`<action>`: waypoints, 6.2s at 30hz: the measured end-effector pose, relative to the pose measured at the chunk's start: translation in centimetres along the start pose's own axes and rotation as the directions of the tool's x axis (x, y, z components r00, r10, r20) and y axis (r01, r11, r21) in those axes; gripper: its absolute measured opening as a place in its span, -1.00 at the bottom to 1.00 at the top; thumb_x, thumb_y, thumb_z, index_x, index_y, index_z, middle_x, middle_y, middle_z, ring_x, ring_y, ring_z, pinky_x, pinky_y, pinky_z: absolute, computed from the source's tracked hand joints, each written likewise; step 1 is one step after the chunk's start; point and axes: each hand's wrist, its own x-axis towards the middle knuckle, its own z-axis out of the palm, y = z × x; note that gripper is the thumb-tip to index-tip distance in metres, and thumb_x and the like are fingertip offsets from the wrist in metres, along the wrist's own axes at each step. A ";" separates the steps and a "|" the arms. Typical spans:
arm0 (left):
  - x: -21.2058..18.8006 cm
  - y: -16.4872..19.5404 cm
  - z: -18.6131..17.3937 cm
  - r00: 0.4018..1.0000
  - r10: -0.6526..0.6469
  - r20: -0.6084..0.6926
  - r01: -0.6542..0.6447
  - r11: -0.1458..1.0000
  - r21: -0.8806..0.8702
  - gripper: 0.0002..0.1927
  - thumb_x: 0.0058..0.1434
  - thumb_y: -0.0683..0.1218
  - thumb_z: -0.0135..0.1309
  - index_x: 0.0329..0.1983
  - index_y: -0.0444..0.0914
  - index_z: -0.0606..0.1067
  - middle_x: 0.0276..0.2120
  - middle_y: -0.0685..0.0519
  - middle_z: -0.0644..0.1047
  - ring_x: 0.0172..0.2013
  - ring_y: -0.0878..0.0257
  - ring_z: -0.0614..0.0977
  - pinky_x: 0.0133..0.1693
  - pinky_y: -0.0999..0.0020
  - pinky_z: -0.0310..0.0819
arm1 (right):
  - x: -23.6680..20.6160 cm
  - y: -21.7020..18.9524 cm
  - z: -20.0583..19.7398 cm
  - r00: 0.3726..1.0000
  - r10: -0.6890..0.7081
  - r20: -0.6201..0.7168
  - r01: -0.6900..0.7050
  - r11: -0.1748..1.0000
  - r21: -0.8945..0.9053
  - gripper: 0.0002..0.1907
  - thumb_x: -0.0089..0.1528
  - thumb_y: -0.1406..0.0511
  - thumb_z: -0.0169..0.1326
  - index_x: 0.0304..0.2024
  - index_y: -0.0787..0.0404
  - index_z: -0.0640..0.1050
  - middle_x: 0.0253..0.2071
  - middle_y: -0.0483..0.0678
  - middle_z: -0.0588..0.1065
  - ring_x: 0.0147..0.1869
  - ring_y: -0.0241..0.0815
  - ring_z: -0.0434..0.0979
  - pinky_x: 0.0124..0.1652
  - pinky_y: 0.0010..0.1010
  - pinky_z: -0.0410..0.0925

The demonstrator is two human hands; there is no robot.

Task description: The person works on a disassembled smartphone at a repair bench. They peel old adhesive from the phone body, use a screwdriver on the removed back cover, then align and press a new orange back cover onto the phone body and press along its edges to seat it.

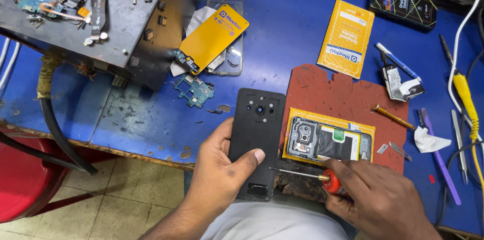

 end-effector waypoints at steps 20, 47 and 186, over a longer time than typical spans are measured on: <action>0.1 0.5 0.2 1.000 0.003 -0.011 -0.003 1.000 0.004 -0.55 0.17 -0.36 0.06 0.17 -0.39 0.42 -0.06 -0.05 0.63 -0.04 0.29 0.64 0.07 0.35 0.53 | -0.2 -0.6 -0.3 1.000 0.022 0.012 -0.022 0.998 0.055 -0.32 -0.08 0.10 0.40 0.07 0.19 0.61 -0.46 -0.07 0.53 -0.37 -0.14 0.60 -0.36 -0.21 0.44; 0.2 0.1 0.8 0.999 -0.036 -0.018 0.036 0.999 0.009 -0.55 0.19 -0.37 0.04 0.17 -0.37 0.37 -0.02 -0.07 0.59 0.01 0.30 0.60 0.10 0.36 0.50 | 0.1 -0.7 0.0 1.000 0.028 0.008 -0.029 0.996 0.081 -0.33 -0.08 0.15 0.40 0.08 0.20 0.60 -0.41 -0.06 0.57 -0.34 -0.13 0.63 -0.34 -0.23 0.46; 0.4 0.5 1.0 0.999 -0.002 -0.054 0.002 1.000 0.003 -0.48 0.18 -0.38 0.03 0.24 -0.39 0.35 0.03 -0.07 0.58 0.06 0.27 0.61 0.17 0.34 0.45 | -0.6 -1.3 0.4 1.000 -0.002 -0.011 0.002 0.997 0.071 -0.37 -0.08 0.20 0.36 0.06 0.20 0.61 -0.38 -0.07 0.57 -0.30 -0.16 0.63 -0.26 -0.25 0.49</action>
